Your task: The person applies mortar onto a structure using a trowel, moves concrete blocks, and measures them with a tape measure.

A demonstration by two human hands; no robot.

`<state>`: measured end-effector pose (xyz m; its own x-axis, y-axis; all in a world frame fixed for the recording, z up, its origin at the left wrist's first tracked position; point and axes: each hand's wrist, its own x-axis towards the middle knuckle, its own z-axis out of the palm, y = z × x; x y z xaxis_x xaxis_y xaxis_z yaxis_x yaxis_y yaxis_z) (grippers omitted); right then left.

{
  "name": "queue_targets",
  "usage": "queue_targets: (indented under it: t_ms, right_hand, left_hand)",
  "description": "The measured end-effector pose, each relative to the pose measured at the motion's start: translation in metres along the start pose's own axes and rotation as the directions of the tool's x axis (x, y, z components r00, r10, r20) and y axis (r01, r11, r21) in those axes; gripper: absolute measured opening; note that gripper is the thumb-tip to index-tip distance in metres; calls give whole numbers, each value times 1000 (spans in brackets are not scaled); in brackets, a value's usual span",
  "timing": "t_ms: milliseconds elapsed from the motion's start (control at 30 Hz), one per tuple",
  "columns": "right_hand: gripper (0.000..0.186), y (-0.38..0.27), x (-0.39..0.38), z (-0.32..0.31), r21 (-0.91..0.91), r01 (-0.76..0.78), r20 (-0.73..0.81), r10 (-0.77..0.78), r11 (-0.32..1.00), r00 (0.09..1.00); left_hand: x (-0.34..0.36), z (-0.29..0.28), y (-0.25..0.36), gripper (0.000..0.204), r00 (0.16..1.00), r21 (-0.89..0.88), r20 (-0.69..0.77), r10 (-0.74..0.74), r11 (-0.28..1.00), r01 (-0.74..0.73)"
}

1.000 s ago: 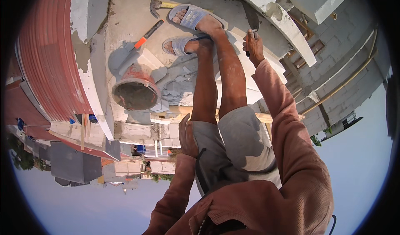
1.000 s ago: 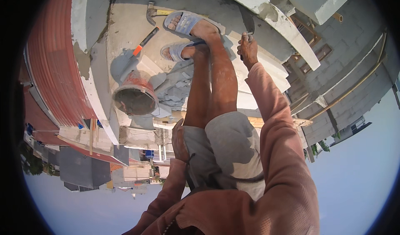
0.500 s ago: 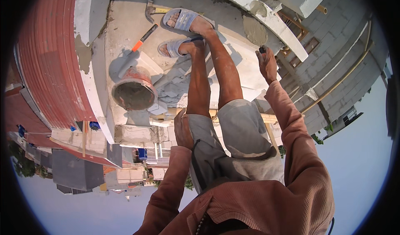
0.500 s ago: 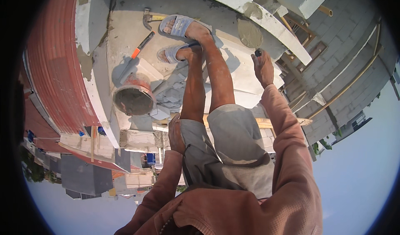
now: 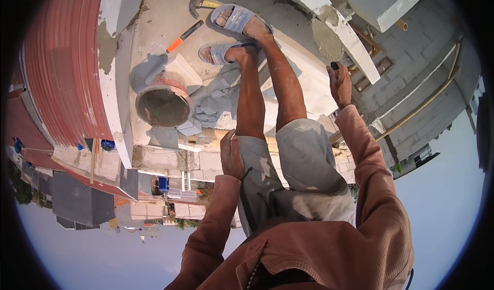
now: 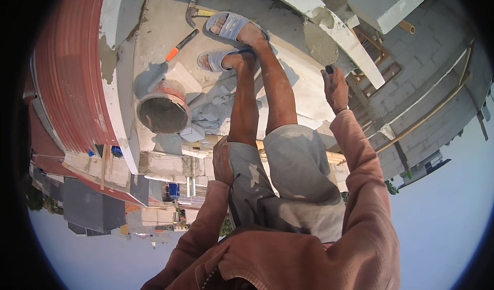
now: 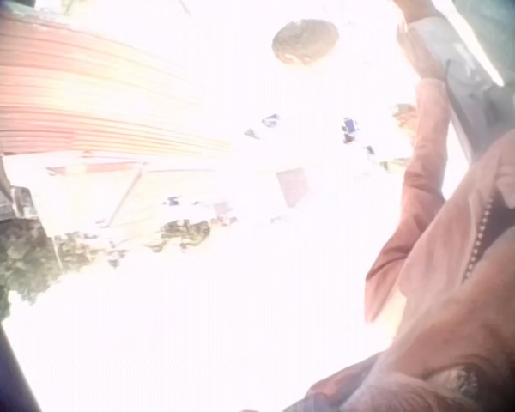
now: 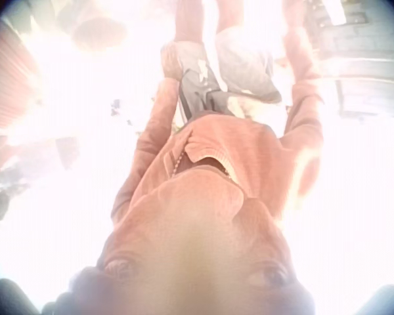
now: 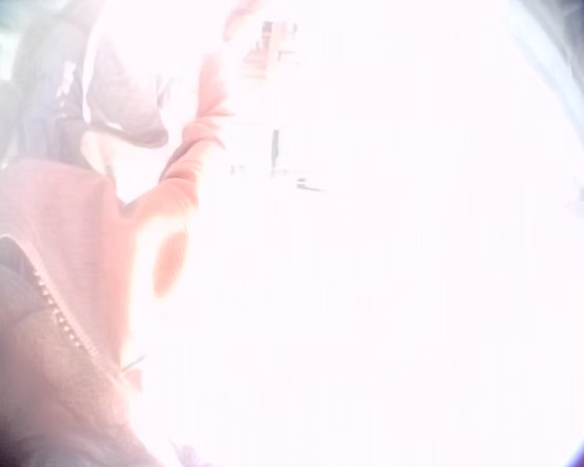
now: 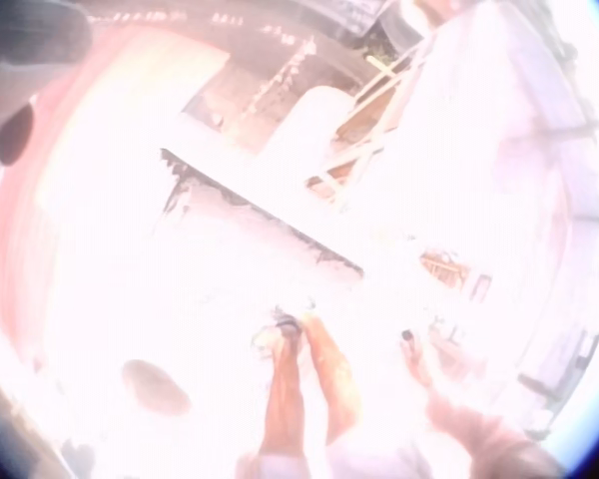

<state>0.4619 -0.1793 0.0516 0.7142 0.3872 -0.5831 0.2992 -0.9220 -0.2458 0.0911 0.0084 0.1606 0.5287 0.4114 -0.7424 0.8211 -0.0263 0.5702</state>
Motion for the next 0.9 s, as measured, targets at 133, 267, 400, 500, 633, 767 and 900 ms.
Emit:
queue_targets:
  t_ms: [133,267,400,500,633,767,900]
  right_hand:
    - [40,-5,-8,-7,-46,-22,65,25,999,998]
    - [41,3,-13,-5,-10,-89,80,90,996,993]
    - [42,2,2,7,53,-25,128,18,998,992]
    - [41,5,8,9,59,-76,124,68,995,990]
    - [40,18,27,8,-10,-120,152,120,993,981]
    - [43,-7,37,3,136,-185,210,154,973,966]
    - [42,-56,22,-10,454,-442,268,354,773,896]
  left_hand:
    - [-2,4,1,31,995,-101,-42,-90,991,85]
    - [12,3,27,40,930,-359,38,-365,864,354]
    - [-2,13,18,38,944,-356,-12,-331,883,305]
    - [-5,21,14,34,989,-181,-111,-98,981,77]
    - [-4,31,21,29,986,-204,-157,-57,979,24]
    - [-2,28,22,29,990,-233,-134,-55,972,22]
    - [-9,29,22,33,983,-271,-151,-109,960,65]
